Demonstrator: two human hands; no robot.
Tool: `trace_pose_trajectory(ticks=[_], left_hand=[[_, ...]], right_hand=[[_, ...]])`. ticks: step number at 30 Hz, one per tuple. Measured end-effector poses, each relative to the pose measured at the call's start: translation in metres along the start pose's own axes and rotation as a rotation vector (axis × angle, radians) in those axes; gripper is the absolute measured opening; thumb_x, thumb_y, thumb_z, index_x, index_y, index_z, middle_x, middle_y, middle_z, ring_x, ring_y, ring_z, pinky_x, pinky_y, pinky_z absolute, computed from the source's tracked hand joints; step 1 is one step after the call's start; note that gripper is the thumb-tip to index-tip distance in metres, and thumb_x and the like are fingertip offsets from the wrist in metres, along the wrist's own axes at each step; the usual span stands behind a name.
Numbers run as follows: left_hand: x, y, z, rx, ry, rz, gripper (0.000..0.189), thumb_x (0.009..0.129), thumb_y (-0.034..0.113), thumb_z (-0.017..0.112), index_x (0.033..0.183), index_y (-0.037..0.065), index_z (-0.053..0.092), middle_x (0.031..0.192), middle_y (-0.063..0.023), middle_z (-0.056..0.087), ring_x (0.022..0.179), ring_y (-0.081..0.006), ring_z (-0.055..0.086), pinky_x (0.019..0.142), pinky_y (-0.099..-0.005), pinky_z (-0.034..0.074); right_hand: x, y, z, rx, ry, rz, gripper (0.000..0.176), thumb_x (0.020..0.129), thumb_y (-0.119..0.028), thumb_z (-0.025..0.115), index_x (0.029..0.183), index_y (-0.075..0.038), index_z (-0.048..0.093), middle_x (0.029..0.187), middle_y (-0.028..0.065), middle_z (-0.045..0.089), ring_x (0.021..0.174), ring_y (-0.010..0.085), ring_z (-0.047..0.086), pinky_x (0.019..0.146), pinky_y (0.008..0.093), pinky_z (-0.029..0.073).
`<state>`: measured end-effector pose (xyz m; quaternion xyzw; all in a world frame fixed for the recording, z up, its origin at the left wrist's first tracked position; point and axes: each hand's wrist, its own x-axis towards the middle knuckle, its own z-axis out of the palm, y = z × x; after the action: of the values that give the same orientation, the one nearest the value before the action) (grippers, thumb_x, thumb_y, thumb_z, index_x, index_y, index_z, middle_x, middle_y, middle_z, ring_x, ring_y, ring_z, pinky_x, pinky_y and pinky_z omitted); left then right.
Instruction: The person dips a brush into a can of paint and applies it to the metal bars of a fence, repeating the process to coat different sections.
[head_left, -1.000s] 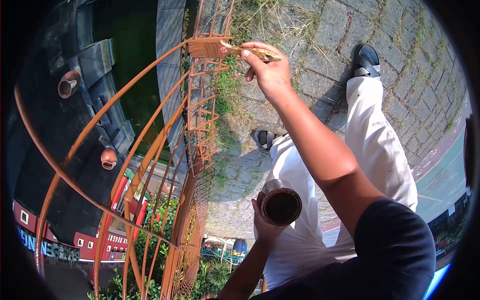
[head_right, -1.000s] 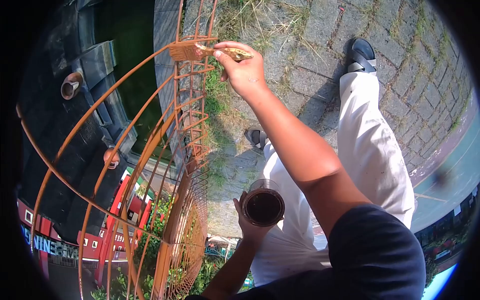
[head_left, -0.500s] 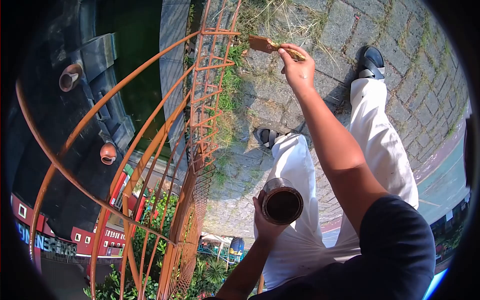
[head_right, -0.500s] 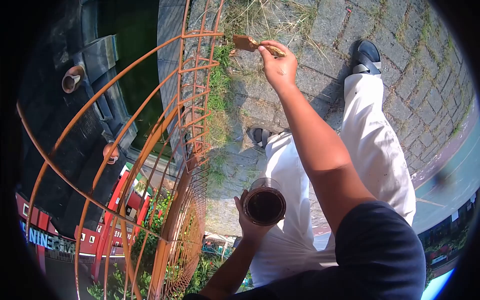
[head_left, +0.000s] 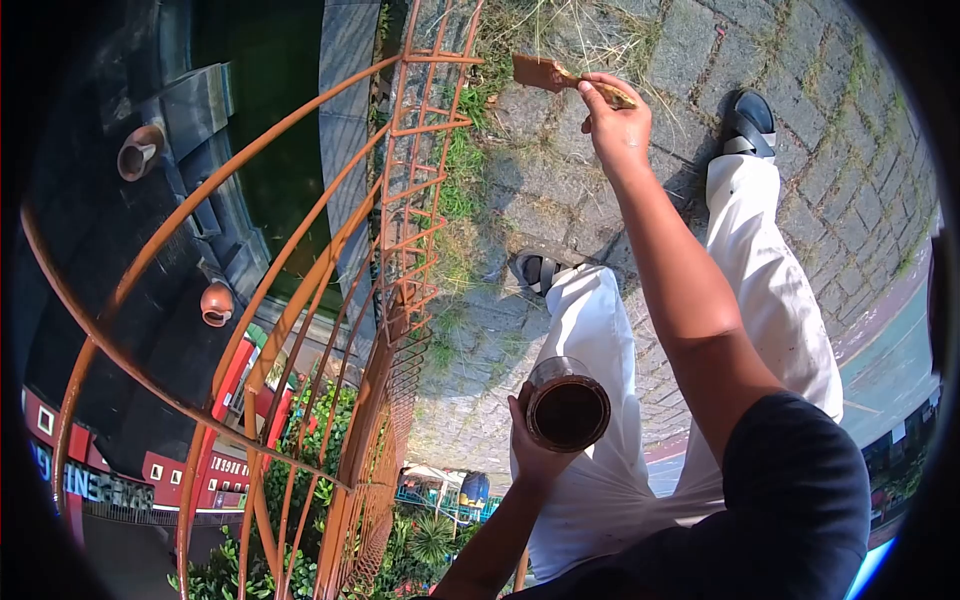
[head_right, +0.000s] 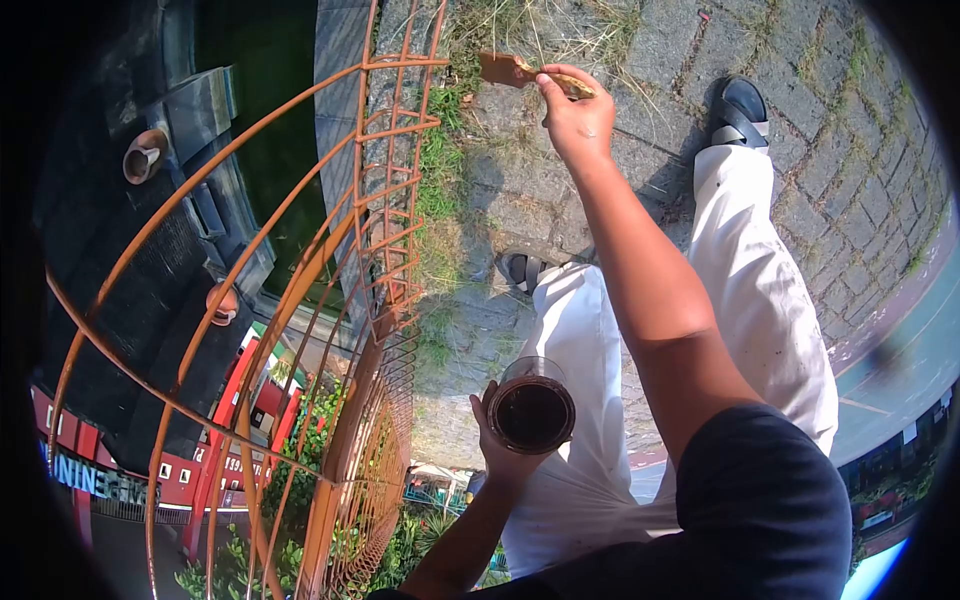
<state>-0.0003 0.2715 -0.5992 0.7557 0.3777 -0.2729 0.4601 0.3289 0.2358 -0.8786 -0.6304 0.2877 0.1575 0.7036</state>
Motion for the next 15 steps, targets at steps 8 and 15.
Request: trace_pose_trajectory(ticks=[8,15], left_hand=[[0.004,0.007,0.002,-0.032,0.013,0.017,0.141,0.059,0.032,0.097,0.150,-0.002,-0.005,0.135,-0.0167,0.053,0.131,-0.0278,0.050,0.119,-0.0453,0.026],[0.006,0.004,0.003,-0.011,-0.029,-0.018,0.134,0.061,0.030,0.097,0.149,-0.001,0.000,0.135,-0.0169,0.053,0.133,-0.0263,0.047,0.119,-0.0450,0.025]], right_hand=[[0.072,-0.013,0.049,-0.117,-0.146,0.259,0.021,0.089,-0.015,0.070,0.107,-0.003,0.068,0.095,0.0111,0.073,0.056,0.0137,0.057,0.057,0.0275,0.050],[0.071,-0.012,0.030,0.236,-0.001,0.431,0.017,0.091,-0.013,0.069,0.104,-0.002,0.069,0.095,0.0096,0.073,0.063,0.0115,0.057,0.056,0.0267,0.048]])
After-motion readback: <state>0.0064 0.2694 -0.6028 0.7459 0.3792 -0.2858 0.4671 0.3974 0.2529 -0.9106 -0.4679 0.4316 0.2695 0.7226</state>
